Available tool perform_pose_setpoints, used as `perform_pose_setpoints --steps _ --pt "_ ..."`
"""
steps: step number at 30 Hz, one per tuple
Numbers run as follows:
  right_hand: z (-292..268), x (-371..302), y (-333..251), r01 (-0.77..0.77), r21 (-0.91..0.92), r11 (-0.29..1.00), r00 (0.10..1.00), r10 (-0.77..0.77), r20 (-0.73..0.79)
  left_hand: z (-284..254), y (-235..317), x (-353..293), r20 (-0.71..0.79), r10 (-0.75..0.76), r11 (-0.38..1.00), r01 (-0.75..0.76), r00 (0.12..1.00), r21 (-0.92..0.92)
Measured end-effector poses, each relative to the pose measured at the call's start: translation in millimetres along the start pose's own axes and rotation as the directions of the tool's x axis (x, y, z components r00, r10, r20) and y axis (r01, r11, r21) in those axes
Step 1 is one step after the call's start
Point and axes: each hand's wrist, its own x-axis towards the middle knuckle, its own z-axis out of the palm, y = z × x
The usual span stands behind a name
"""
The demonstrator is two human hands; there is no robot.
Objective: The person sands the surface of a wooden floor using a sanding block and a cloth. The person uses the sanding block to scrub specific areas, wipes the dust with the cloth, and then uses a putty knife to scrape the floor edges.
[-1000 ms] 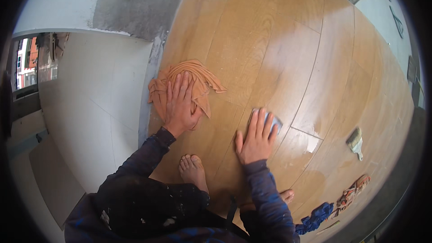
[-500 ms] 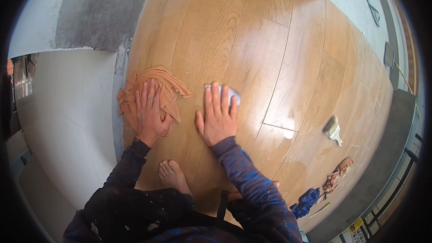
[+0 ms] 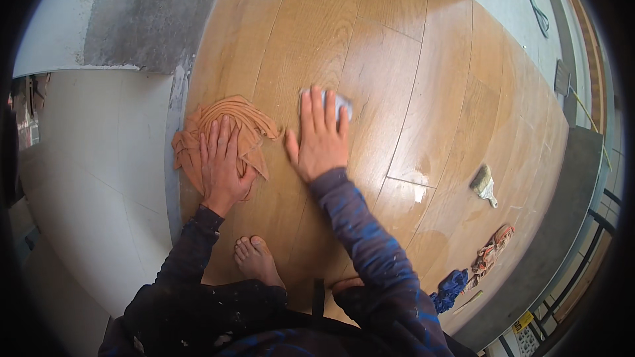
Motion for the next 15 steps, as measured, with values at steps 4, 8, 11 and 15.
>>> perform_pose_setpoints --steps 4,8,11,15 --pt "0 120 55 -0.118 -0.083 0.990 0.956 0.091 -0.278 6 10 6 -0.016 0.037 0.998 -0.038 0.999 -0.054" --pt "9 23 -4 -0.056 -0.046 0.997 0.997 0.054 -0.054 1 -1 2 -0.023 0.011 0.999 -0.012 1.000 -0.042" --pt "7 -40 -27 -0.013 -0.038 0.999 0.994 0.017 0.109 0 -3 0 -0.004 -0.011 1.000 0.011 1.000 -0.024" --pt "0 111 56 -0.069 -0.073 0.995 0.980 0.054 -0.193 11 4 4 -0.034 0.049 0.998 -0.050 0.998 -0.038"
